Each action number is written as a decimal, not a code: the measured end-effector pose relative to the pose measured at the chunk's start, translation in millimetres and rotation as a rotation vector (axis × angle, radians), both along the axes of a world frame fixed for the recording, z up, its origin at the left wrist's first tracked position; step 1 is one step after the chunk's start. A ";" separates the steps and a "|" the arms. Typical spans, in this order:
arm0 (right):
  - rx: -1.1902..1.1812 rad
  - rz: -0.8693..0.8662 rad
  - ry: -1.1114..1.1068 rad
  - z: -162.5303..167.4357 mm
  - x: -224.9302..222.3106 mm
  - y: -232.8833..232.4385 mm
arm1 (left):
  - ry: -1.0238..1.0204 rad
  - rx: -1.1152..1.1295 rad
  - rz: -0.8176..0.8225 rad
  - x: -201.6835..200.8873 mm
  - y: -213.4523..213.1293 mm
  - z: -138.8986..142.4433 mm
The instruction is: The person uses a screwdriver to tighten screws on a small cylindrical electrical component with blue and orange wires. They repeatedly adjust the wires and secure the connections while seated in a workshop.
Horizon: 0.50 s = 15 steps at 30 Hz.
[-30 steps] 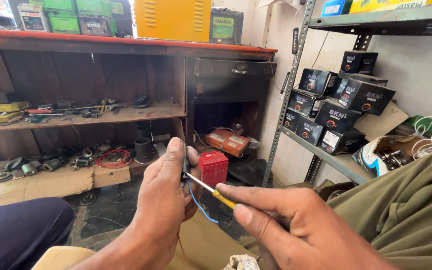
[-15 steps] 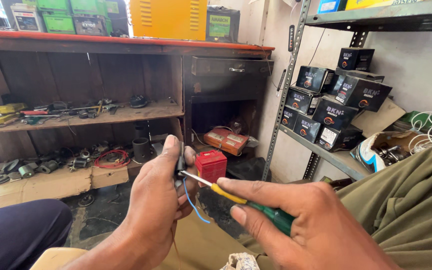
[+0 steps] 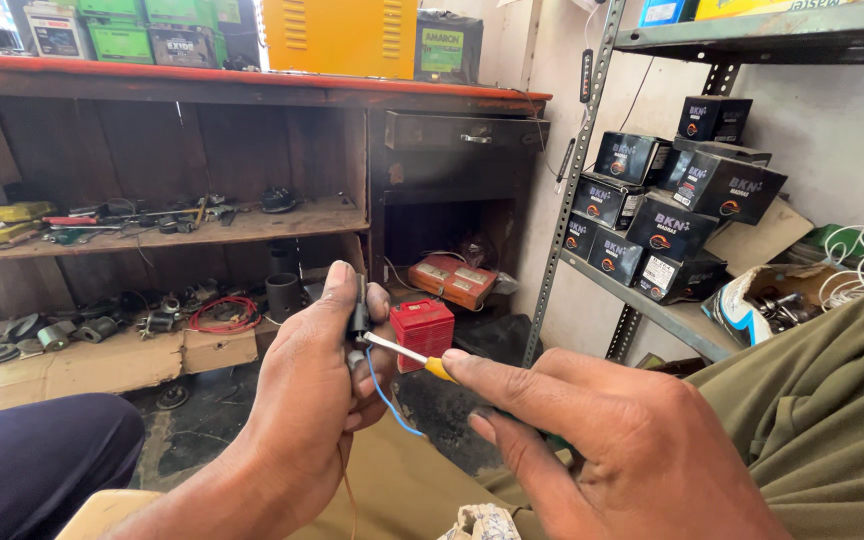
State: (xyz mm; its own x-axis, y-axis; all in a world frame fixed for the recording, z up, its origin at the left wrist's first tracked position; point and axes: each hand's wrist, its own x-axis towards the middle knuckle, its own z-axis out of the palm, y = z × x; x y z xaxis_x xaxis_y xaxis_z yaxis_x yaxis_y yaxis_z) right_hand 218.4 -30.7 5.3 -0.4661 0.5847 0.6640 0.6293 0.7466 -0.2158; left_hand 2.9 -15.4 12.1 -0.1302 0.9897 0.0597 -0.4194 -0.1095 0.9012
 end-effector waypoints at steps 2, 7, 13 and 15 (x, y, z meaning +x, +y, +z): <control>0.049 -0.002 -0.040 -1.5 1.2 0.4 | -0.014 -0.037 -0.003 0.0 0.3 0.1; 0.036 -0.054 -0.151 -6.7 1.4 2.4 | -0.051 -0.064 0.029 2.7 -0.2 -1.3; -0.022 0.016 -0.039 -4.1 -4.7 0.9 | -0.128 -0.045 0.046 3.0 0.1 -2.0; -0.076 0.102 0.066 1.2 -4.1 -0.4 | -0.183 -0.026 0.048 2.2 0.3 -2.2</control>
State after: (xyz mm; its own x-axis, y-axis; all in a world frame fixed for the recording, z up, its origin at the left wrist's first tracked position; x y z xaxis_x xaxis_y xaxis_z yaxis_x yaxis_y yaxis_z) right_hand 214.3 -31.1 6.5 -0.4827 0.5859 0.6510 0.5333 0.7862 -0.3121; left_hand 5.1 -15.1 9.9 -0.1838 0.9830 0.0055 -0.5716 -0.1114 0.8130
